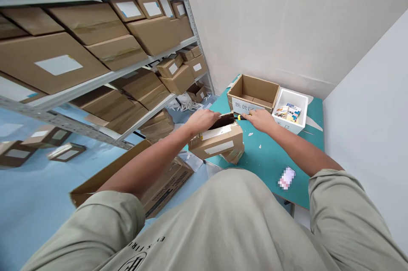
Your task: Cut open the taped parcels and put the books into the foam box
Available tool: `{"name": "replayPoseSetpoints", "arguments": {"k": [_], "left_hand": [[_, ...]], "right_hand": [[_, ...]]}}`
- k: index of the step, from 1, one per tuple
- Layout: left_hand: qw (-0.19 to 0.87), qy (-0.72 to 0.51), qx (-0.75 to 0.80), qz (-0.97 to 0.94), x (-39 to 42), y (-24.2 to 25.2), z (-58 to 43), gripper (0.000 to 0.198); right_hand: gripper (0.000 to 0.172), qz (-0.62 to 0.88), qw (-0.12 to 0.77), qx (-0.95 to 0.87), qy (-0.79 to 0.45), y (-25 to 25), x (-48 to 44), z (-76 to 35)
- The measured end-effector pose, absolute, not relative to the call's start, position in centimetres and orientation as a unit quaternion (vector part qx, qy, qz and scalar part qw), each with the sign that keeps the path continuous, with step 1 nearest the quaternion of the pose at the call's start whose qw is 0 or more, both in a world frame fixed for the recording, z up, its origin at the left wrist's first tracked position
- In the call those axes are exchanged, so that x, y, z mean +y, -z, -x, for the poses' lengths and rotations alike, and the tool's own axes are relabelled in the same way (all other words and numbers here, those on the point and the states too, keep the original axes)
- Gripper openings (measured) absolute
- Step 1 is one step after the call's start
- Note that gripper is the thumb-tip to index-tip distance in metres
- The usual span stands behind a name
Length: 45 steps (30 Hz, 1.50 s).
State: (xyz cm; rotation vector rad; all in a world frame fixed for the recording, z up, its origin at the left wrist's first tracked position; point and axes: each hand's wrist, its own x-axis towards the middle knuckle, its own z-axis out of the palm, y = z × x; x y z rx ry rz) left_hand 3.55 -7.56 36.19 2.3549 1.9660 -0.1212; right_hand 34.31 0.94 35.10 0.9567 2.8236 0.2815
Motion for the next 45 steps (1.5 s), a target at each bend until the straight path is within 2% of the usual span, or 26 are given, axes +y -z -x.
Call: {"name": "replayPoseSetpoints", "arguments": {"k": [4, 8, 11, 13, 15, 19, 24, 31, 38, 45], "left_hand": [[-0.010, -0.023, 0.612, -0.791, -7.5, -36.8, -2.9, 0.042], [-0.079, -0.031, 0.566, -0.820, -9.0, -36.3, -3.5, 0.038], [-0.051, -0.047, 0.650, -0.757, -11.4, -35.0, -4.9, 0.033], [-0.018, -0.060, 0.678, -0.733, -13.0, -34.1, -5.8, 0.045], [0.011, -0.059, 0.669, -0.741, -14.3, -33.4, -6.2, 0.056], [0.025, -0.078, 0.637, -0.767, -15.0, -32.7, -6.0, 0.056], [0.012, -0.104, 0.607, -0.787, -14.4, -32.5, -5.2, 0.055], [0.007, -0.078, 0.576, -0.813, -13.7, -32.9, -4.8, 0.059], [0.018, -0.092, 0.550, -0.830, -13.7, -33.3, -5.3, 0.051], [0.009, -0.103, 0.534, -0.839, -13.4, -33.1, -5.3, 0.054]], "right_hand": [[0.056, -0.362, 0.059, 0.929, -0.053, -34.9, 0.7, -34.8], [0.052, -0.406, 0.027, 0.913, 0.040, -34.6, 0.2, -36.1], [0.049, -0.408, 0.000, 0.907, 0.103, -34.8, -0.3, -36.6], [0.048, -0.407, -0.009, 0.901, 0.151, -35.3, -0.8, -36.7], [0.050, -0.420, -0.001, 0.882, 0.214, -36.2, -1.4, -36.8], [0.058, -0.445, 0.014, 0.840, 0.310, -38.3, -2.4, -37.0], [0.055, -0.457, 0.028, 0.834, 0.308, -40.2, -2.7, -36.7], [0.057, -0.493, 0.114, 0.788, 0.351, -41.8, -3.2, -36.4], [0.063, -0.494, 0.169, 0.762, 0.384, -44.2, -3.3, -37.0], [0.067, -0.511, 0.185, 0.749, 0.379, -45.2, -4.2, -36.5]]}}
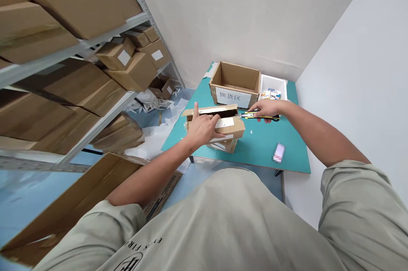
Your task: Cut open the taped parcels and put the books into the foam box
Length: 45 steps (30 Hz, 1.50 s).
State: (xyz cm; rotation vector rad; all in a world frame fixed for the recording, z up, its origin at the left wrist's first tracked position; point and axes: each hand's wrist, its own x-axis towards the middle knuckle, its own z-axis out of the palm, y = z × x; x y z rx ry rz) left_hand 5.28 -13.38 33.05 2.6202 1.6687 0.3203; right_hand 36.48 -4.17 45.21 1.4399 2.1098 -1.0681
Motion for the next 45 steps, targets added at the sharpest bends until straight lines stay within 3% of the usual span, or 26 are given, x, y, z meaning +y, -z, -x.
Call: {"name": "replayPoseSetpoints", "arguments": {"k": [4, 13, 21, 45], "left_hand": [[0.005, -0.103, 0.511, -0.854, -13.2, -32.7, -5.2, 0.054], [0.035, -0.034, 0.517, -0.854, -11.9, -33.8, -4.8, 0.057], [0.045, -0.015, 0.486, -0.873, -12.0, -34.3, -5.0, 0.056], [0.047, -0.019, 0.430, -0.902, -12.1, -34.0, -4.8, 0.055]], "right_hand": [[0.073, -0.516, 0.212, 0.732, 0.392, -46.1, -5.1, -37.1], [0.056, -0.575, 0.152, 0.707, 0.382, -45.1, -7.7, -35.3], [0.049, -0.582, 0.183, 0.697, 0.377, -46.8, -9.4, -36.2], [0.046, -0.657, 0.120, 0.620, 0.412, -46.0, -12.2, -35.1]]}}
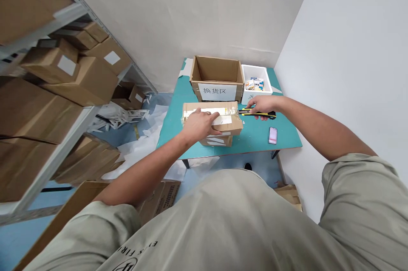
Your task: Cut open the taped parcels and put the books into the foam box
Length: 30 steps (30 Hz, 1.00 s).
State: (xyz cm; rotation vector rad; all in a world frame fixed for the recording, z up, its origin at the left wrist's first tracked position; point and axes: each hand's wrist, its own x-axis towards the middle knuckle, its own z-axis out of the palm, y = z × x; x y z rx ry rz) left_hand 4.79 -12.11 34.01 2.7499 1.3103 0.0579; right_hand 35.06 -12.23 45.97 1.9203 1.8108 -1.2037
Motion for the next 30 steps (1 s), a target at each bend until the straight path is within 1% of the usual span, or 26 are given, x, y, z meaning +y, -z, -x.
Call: {"name": "replayPoseSetpoints", "arguments": {"k": [5, 10, 13, 17, 21, 25, 28, 30], "left_hand": [[0.038, -0.006, 0.434, -0.900, -11.9, -34.0, -5.0, 0.056], [0.038, -0.012, 0.429, -0.902, -11.8, -33.5, -5.0, 0.051], [0.042, -0.014, 0.427, -0.903, -11.7, -33.4, -5.0, 0.055], [0.050, -0.019, 0.445, -0.894, -11.4, -33.4, -4.7, 0.057], [0.055, -0.018, 0.449, -0.892, -10.9, -33.5, -4.4, 0.055], [0.065, -0.013, 0.445, -0.893, -10.7, -33.9, -4.4, 0.058], [0.063, -0.026, 0.454, -0.889, -11.1, -34.2, -4.3, 0.055], [0.050, -0.048, 0.447, -0.892, -11.6, -34.3, -4.0, 0.045]], "right_hand": [[0.044, -0.659, 0.115, 0.619, 0.411, -45.5, -12.7, -34.8], [0.045, -0.640, 0.147, 0.645, 0.390, -46.0, -12.9, -35.2], [0.047, -0.640, 0.167, 0.652, 0.372, -45.6, -12.5, -34.7], [0.041, -0.628, 0.163, 0.667, 0.365, -45.5, -12.3, -34.5], [0.047, -0.617, 0.150, 0.675, 0.376, -46.3, -12.8, -35.7], [0.048, -0.626, 0.158, 0.684, 0.340, -45.5, -13.3, -35.1], [0.046, -0.642, 0.165, 0.674, 0.326, -44.6, -13.7, -34.2], [0.048, -0.649, 0.157, 0.669, 0.327, -44.9, -14.2, -34.6]]}}
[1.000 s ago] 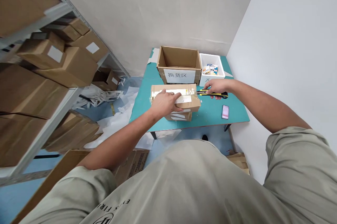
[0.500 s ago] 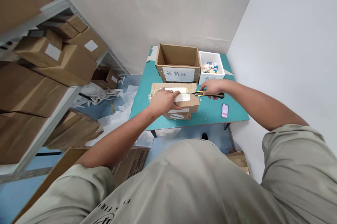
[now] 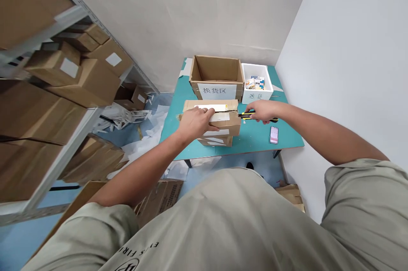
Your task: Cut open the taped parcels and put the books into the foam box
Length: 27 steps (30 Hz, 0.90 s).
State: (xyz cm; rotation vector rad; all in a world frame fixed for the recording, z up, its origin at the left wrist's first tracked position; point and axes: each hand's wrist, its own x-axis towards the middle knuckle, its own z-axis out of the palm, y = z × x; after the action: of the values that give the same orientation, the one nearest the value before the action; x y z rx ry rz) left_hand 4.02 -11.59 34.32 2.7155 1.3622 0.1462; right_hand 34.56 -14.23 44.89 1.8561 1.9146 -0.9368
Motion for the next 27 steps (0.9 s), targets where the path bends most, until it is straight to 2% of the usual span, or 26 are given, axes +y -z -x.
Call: {"name": "replayPoseSetpoints", "arguments": {"k": [4, 7, 13, 17, 22, 27], "left_hand": [[-0.011, -0.107, 0.422, -0.900, -13.5, -33.7, -3.2, 0.008], [-0.049, -0.133, 0.418, -0.898, -15.1, -32.3, -2.4, 0.029], [-0.027, -0.173, 0.409, -0.896, -17.6, -29.3, -0.9, 0.041], [-0.010, -0.140, 0.422, -0.896, -18.9, -29.2, -0.2, 0.056], [0.042, -0.083, 0.456, -0.885, -19.1, -30.5, 1.3, 0.068], [0.105, -0.100, 0.456, -0.878, -18.9, -30.7, 1.9, 0.074]], "right_hand": [[0.053, -0.667, 0.102, 0.671, 0.308, -46.5, -16.1, -37.9], [0.052, -0.669, -0.027, 0.673, 0.314, -46.4, -17.7, -40.7], [0.065, -0.627, -0.295, 0.616, 0.375, -40.4, -19.3, -41.2], [0.068, -0.614, -0.381, 0.549, 0.420, -36.0, -19.7, -39.1], [0.062, -0.606, -0.473, 0.457, 0.447, -31.5, -20.8, -38.3], [0.059, -0.627, -0.556, 0.329, 0.435, -25.7, -21.2, -39.1]]}}
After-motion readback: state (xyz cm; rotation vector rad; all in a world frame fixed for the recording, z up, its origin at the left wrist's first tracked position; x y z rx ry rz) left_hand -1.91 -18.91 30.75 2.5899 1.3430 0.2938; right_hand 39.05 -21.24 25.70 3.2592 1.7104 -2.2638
